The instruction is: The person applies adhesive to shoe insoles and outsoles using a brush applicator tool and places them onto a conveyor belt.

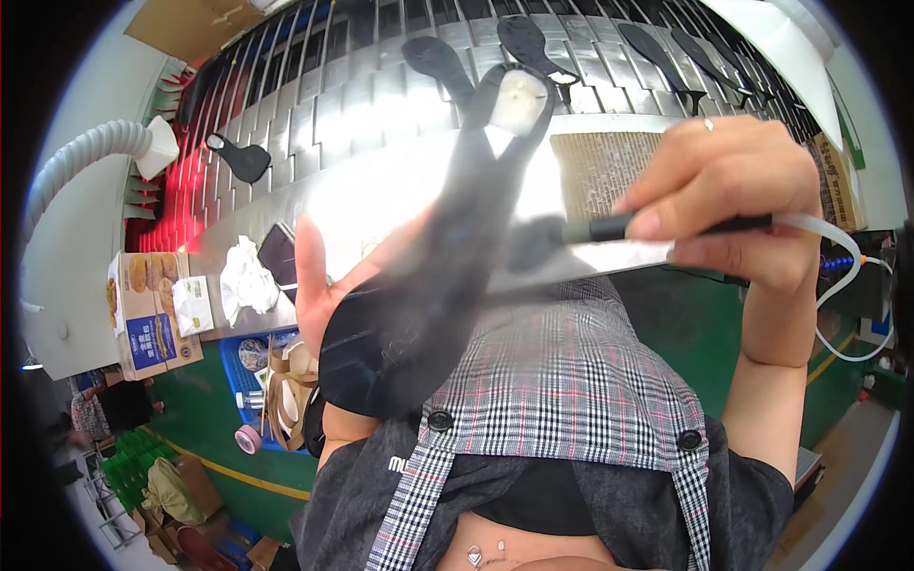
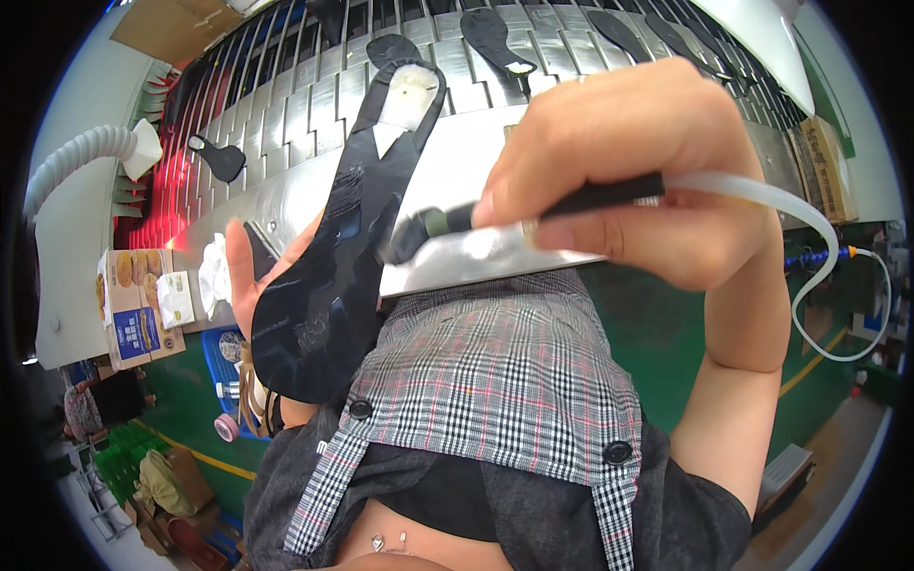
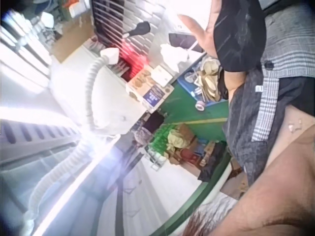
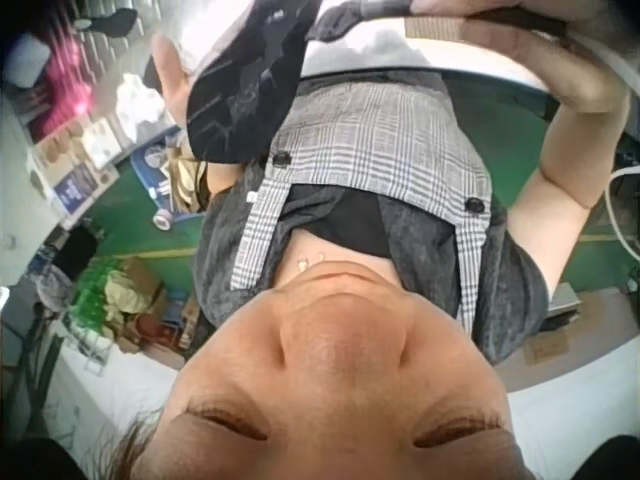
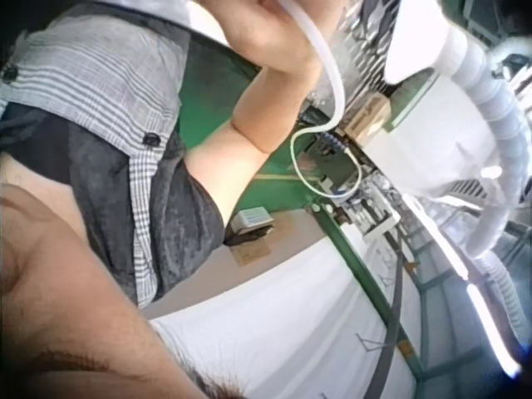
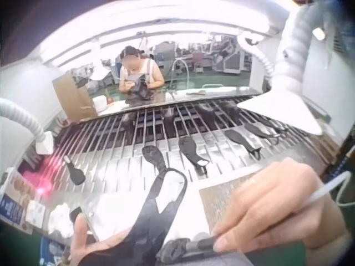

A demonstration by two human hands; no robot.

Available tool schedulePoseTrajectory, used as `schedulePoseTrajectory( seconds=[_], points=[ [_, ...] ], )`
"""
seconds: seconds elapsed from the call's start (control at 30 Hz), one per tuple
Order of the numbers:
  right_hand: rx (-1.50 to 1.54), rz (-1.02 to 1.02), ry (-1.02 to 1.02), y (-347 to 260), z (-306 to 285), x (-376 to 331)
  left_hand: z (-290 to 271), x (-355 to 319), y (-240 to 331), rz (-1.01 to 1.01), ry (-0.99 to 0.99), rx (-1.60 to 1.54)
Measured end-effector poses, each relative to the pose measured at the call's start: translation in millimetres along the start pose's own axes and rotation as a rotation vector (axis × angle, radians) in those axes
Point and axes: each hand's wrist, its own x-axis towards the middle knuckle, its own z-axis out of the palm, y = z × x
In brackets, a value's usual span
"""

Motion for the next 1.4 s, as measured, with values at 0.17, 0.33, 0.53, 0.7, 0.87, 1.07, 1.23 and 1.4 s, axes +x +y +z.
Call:
schedulePoseTrajectory(
  seconds=[0.17,0.33,0.53,0.7,0.87,1.07,1.23,1.4],
  points=[
    [0.030,0.003,-0.003,4.6,-6.2,-2.8,-7.0,-8.1,9.1,-0.053,-0.057,0.104],
    [0.184,-0.081,-0.132,6.7,-22.8,-3.6,-5.9,-8.1,6.2,-0.088,-0.020,0.122],
    [0.059,0.044,-0.117,8.8,-20.7,-1.7,-3.7,-6.5,-0.2,-0.070,0.023,0.109],
    [0.106,0.015,-0.138,4.6,-43.2,-6.7,-4.4,-4.4,2.3,-0.109,0.023,0.060],
    [0.181,0.118,-0.344,8.9,-52.9,-2.4,-15.5,-14.2,12.4,-0.112,0.024,0.088],
    [0.198,0.218,-0.070,26.4,-36.3,-8.4,-42.4,-23.6,35.2,-0.216,0.017,0.156],
    [0.341,0.437,-0.010,18.2,-9.2,-18.2,-63.4,-12.7,35.1,-0.032,-0.148,0.404],
    [0.396,0.429,0.228,23.5,34.0,-28.8,-56.0,8.7,17.9,0.387,-0.155,1.409]
  ],
)
